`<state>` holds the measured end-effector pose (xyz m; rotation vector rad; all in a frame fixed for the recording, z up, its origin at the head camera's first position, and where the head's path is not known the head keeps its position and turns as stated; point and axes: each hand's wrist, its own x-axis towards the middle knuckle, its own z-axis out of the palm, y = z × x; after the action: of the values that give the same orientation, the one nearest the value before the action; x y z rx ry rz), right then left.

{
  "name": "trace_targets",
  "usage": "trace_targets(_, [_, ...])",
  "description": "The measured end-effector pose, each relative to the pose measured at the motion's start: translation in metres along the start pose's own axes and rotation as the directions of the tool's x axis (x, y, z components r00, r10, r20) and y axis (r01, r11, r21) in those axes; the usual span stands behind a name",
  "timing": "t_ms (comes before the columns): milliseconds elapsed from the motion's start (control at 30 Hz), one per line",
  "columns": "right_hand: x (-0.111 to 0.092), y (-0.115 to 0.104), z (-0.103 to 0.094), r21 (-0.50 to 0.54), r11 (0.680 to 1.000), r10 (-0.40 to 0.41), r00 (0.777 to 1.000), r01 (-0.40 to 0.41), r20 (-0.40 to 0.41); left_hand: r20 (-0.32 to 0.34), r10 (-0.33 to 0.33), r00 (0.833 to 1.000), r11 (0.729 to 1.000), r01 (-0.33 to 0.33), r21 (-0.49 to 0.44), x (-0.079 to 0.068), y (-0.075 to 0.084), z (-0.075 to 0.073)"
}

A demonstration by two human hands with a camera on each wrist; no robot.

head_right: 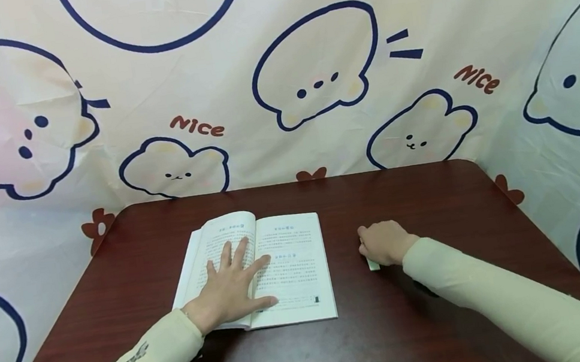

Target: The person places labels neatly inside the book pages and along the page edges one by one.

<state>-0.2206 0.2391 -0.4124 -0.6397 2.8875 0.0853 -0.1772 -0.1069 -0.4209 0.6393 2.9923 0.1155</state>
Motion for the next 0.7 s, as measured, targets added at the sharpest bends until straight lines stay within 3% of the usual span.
trace_targets(133, [0.0, 0.008, 0.001, 0.133, 0.991, -0.004, 0.999, -0.002, 0.047, 0.0, 0.0, 1.0, 1.0, 0.0, -0.004, -0.001, 0.001, -0.002])
trace_targets(333, [-0.001, 0.014, 0.002, 0.248, 0.968, -0.037, 0.999, 0.03, 0.022, 0.002, -0.004, 1.0, 1.0, 0.004, -0.013, -0.001, 0.001, -0.002])
trace_targets(700, [0.004, 0.018, 0.01, 0.223, 0.974, -0.022, 0.999, 0.027, -0.027, -0.006, -0.002, 1.0, 1.0, 0.002, -0.018, 0.0, -0.001, 0.001])
